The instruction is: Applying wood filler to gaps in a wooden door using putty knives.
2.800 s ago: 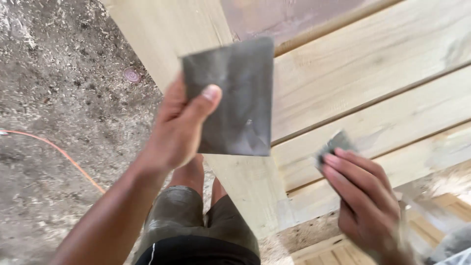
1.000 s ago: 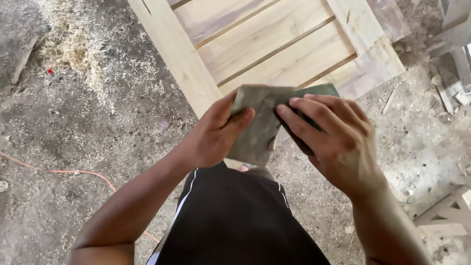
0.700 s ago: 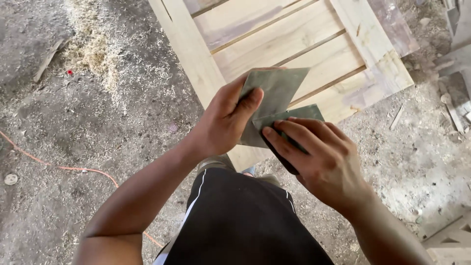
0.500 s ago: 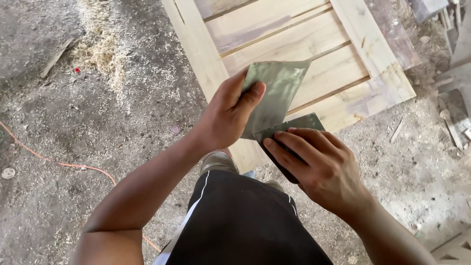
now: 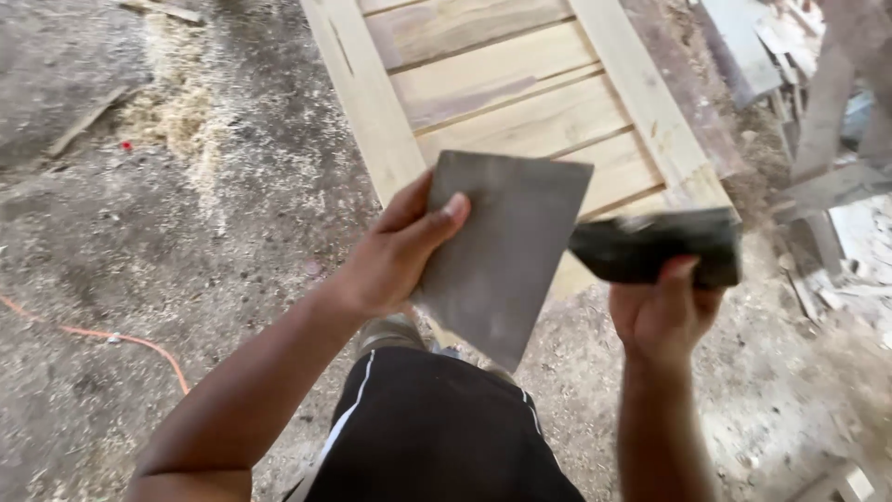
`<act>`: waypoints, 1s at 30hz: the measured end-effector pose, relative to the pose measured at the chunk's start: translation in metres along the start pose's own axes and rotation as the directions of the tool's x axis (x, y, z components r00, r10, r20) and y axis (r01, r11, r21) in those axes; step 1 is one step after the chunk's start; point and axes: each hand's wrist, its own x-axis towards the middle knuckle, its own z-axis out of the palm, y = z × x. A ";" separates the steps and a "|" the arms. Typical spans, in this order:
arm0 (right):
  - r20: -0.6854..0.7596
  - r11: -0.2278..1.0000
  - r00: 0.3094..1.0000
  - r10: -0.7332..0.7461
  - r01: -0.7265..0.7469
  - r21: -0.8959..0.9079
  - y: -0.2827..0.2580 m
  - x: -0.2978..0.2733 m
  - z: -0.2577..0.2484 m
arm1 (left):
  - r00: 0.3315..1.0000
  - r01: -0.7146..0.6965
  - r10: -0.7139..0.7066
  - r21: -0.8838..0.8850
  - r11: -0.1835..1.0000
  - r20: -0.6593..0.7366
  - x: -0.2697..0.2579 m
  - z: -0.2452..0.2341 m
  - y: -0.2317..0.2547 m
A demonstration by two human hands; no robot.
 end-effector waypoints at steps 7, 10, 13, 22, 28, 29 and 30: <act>-0.044 0.772 0.999 0.006 0.023 0.635 -0.012 0.024 0.031 | 0.989 0.106 -0.109 0.042 0.994 0.102 -0.003 0.009 -0.002; 0.216 0.838 0.974 -0.074 -0.057 0.543 0.050 -0.010 -0.035 | 0.991 0.055 -0.059 0.037 0.998 0.124 0.002 -0.006 -0.001; 0.595 0.928 0.794 -0.127 -0.117 0.355 -0.038 0.017 0.049 | 0.998 0.020 -0.008 0.177 0.984 -0.066 0.004 -0.010 0.027; -0.014 0.848 0.881 -0.473 0.451 -0.279 -0.023 -0.045 0.044 | 0.980 -0.120 0.162 0.314 0.942 -0.112 0.005 -0.001 -0.009; 0.114 0.553 0.672 -0.732 0.683 -0.477 -0.017 -0.034 0.103 | 0.979 -0.169 0.150 -0.145 0.975 -0.134 0.010 0.037 -0.022; 0.114 0.555 0.674 -0.730 0.682 -0.477 -0.015 -0.034 0.099 | 0.980 -0.168 0.148 -0.146 0.975 -0.135 0.010 0.039 -0.025; 0.151 0.523 0.702 -0.696 0.639 -0.564 -0.014 -0.033 0.095 | 0.978 -0.196 0.178 -0.181 0.964 -0.111 0.011 0.040 -0.028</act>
